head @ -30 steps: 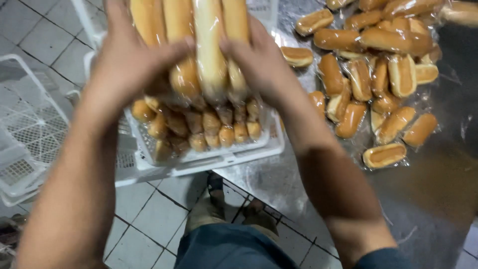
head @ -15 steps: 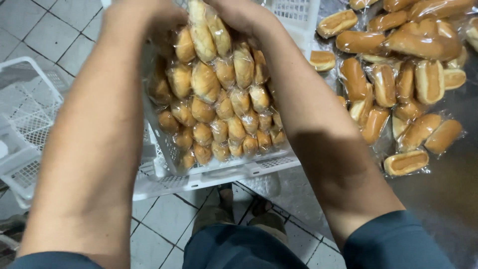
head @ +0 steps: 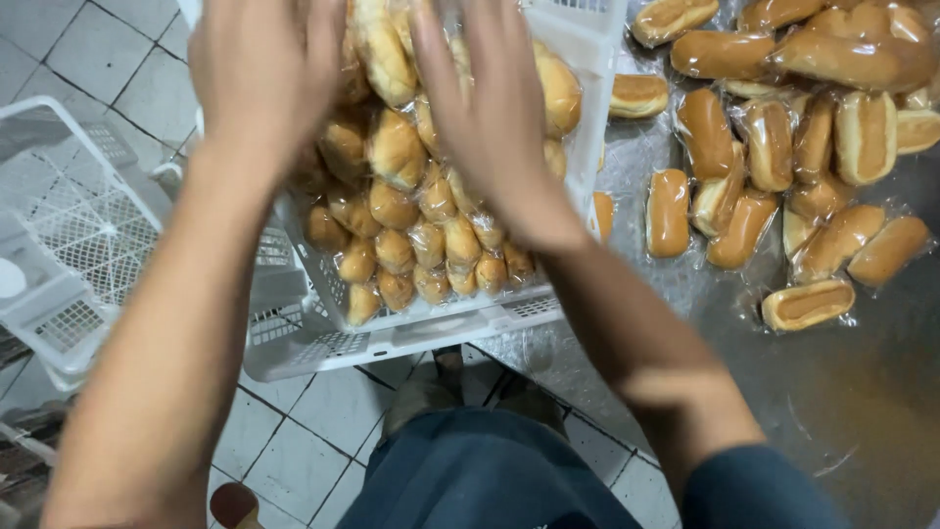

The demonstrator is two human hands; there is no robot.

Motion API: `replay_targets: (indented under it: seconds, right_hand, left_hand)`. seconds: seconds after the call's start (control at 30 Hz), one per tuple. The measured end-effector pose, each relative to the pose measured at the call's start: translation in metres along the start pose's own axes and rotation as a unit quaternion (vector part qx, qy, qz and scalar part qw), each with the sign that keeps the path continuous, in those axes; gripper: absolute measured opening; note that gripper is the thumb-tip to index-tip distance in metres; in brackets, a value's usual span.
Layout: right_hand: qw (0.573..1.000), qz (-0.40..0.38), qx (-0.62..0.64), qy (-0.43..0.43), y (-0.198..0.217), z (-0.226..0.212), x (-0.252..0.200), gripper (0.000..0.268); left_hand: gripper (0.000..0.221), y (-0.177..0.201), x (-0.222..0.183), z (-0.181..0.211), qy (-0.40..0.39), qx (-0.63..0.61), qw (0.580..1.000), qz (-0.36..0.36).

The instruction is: Packing individually wrapped bread rolls from a metal table into plastic crates

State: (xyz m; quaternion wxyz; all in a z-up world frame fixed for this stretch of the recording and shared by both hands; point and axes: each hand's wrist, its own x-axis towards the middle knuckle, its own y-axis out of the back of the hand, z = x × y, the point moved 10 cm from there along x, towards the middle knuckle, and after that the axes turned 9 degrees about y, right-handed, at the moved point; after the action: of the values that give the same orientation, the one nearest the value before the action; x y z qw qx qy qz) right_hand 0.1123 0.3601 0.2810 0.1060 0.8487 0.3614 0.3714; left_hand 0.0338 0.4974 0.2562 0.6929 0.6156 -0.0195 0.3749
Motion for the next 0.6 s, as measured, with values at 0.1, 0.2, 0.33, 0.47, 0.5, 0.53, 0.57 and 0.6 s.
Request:
replay_targets:
  seconds: [0.1, 0.2, 0.33, 0.47, 0.5, 0.53, 0.57, 0.6]
  right_hand:
    - [0.995, -0.060, 0.033, 0.072, -0.037, -0.017, -0.124, 0.039]
    - [0.970, -0.224, -0.030, 0.087, -0.107, 0.016, -0.229, 0.026]
    - [0.947, -0.280, -0.144, 0.065, -0.132, 0.034, -0.265, 0.041]
    - [0.952, -0.224, -0.184, 0.096, -0.126, 0.014, -0.232, 0.040]
    - [0.953, -0.222, -0.190, 0.085, -0.130, 0.020, -0.227, 0.042]
    - [0.953, -0.220, -0.196, 0.073, -0.133, 0.026, -0.222, 0.044]
    - [0.953, -0.219, -0.197, 0.075, -0.133, 0.027, -0.219, 0.044]
    - [0.950, -0.219, -0.209, 0.074, -0.133, 0.028, -0.216, 0.045]
  left_hand:
    - [0.029, 0.053, -0.059, 0.025, -0.025, -0.130, 0.990, 0.049]
    - [0.026, 0.051, -0.105, 0.005, 0.011, -0.140, 0.987, 0.072]
    - [0.024, 0.031, -0.143, -0.027, 0.049, -0.168, 0.982, 0.064]
    - [0.022, 0.033, -0.160, -0.037, 0.071, -0.171, 0.980, 0.076]
    - [0.023, 0.035, -0.161, -0.037, 0.084, -0.175, 0.978, 0.071]
    - [0.023, 0.036, -0.162, -0.036, 0.096, -0.180, 0.977, 0.065]
    - [0.023, 0.035, -0.166, -0.038, 0.095, -0.180, 0.977, 0.067]
    - [0.023, 0.032, -0.169, -0.040, 0.101, -0.183, 0.976, 0.064]
